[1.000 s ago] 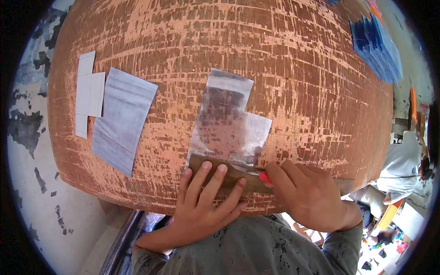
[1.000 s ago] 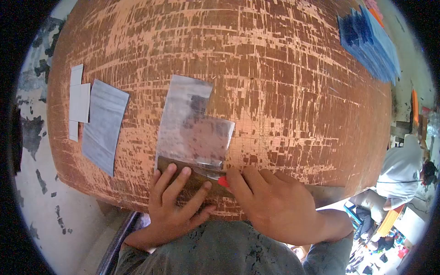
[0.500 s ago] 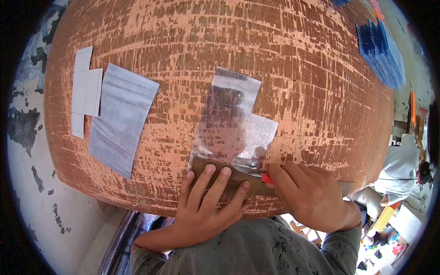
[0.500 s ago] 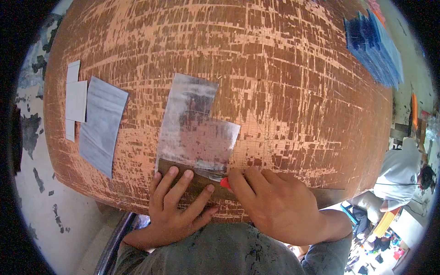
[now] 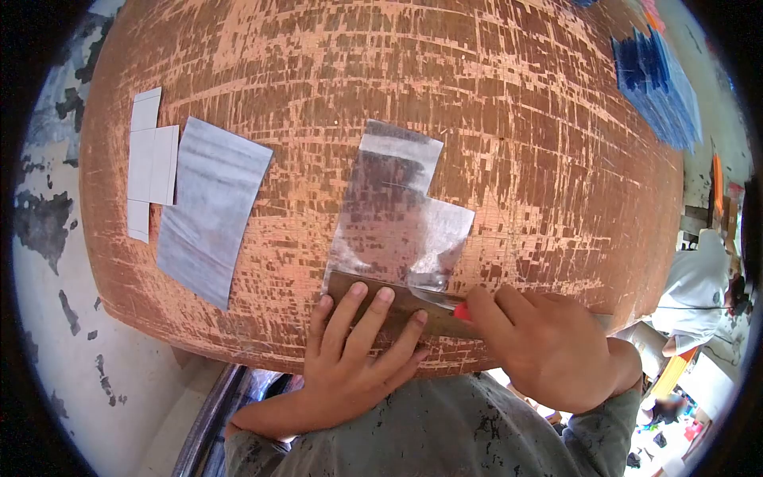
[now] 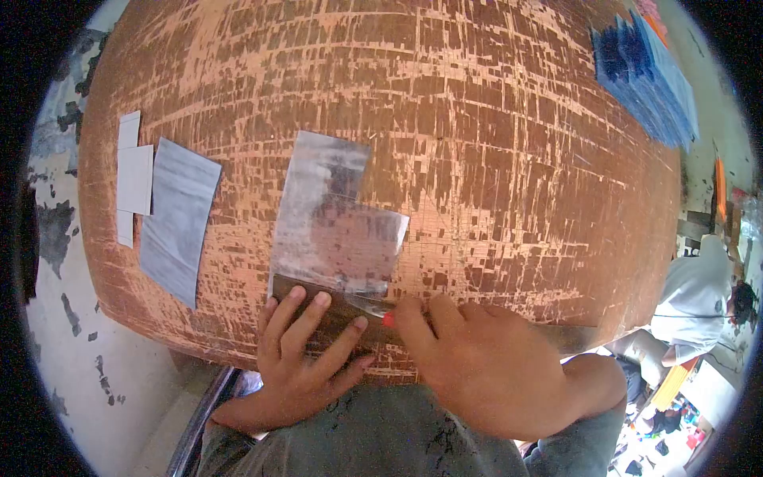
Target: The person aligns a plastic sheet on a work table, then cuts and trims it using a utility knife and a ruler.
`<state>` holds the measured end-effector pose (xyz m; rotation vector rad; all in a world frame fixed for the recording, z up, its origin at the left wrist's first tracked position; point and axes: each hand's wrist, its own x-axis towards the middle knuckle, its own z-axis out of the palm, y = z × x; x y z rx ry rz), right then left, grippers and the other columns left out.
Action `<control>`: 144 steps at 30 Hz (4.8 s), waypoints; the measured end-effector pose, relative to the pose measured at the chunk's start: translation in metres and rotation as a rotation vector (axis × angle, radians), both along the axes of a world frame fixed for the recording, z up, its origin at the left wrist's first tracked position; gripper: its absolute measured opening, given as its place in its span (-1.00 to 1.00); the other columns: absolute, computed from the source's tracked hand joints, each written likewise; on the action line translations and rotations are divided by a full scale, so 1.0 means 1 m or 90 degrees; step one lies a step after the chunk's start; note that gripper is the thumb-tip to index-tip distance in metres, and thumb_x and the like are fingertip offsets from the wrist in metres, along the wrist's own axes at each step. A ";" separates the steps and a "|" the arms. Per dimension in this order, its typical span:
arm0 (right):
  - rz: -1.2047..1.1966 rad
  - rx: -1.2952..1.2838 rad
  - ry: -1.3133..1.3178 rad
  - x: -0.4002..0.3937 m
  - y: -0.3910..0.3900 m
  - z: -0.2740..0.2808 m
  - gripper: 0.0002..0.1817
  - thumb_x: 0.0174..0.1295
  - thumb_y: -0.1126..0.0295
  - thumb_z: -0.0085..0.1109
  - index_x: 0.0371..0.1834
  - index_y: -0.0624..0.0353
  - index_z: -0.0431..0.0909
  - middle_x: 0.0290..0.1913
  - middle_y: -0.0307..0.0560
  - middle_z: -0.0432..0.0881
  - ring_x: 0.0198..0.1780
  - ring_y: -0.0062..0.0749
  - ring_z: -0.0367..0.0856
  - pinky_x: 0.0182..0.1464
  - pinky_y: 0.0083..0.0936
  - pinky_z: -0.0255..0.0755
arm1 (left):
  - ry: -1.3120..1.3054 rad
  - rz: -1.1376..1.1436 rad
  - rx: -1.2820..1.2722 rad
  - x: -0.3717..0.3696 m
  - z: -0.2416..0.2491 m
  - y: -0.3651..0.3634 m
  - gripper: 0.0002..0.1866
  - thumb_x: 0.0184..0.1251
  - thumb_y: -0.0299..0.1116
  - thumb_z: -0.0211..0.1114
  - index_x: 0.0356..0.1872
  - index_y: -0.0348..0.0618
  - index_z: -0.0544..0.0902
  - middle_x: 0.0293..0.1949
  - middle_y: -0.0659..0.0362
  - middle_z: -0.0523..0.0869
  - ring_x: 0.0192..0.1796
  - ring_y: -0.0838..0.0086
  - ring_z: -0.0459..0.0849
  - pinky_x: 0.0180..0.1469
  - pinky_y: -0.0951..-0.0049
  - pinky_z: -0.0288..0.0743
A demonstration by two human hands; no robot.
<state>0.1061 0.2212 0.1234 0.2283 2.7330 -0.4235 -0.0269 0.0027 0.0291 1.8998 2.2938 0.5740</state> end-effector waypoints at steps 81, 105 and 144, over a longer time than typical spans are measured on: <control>-0.237 -0.216 0.158 0.035 -0.002 -0.035 -0.37 0.10 0.32 0.68 0.20 0.33 0.62 0.05 0.05 0.60 -0.09 -0.15 0.78 -0.28 -0.30 0.75 | -0.003 -0.032 -0.003 -0.002 -0.002 -0.004 -0.47 0.32 0.03 0.56 0.32 0.28 0.81 0.50 -0.07 0.55 0.53 -0.17 0.50 0.61 -0.31 0.33; -0.188 -0.143 0.136 0.028 0.001 -0.024 -0.42 0.26 0.17 0.59 0.22 0.27 0.62 0.01 0.01 0.60 -0.14 -0.15 0.78 -0.29 -0.32 0.71 | -0.020 -0.020 0.003 -0.001 -0.002 -0.002 -0.46 0.29 0.01 0.59 0.31 0.27 0.81 0.50 -0.06 0.56 0.54 -0.14 0.48 0.65 -0.29 0.26; -0.051 0.009 -0.021 0.027 0.007 -0.004 -0.81 0.57 0.24 0.19 -0.13 0.11 0.52 -0.39 -0.13 0.60 -0.44 -0.25 0.75 -0.42 -0.28 0.62 | -0.041 0.004 0.000 -0.001 0.002 0.003 -0.49 0.32 -0.07 0.57 0.31 0.25 0.80 0.51 -0.02 0.55 0.54 -0.10 0.49 0.59 -0.21 0.34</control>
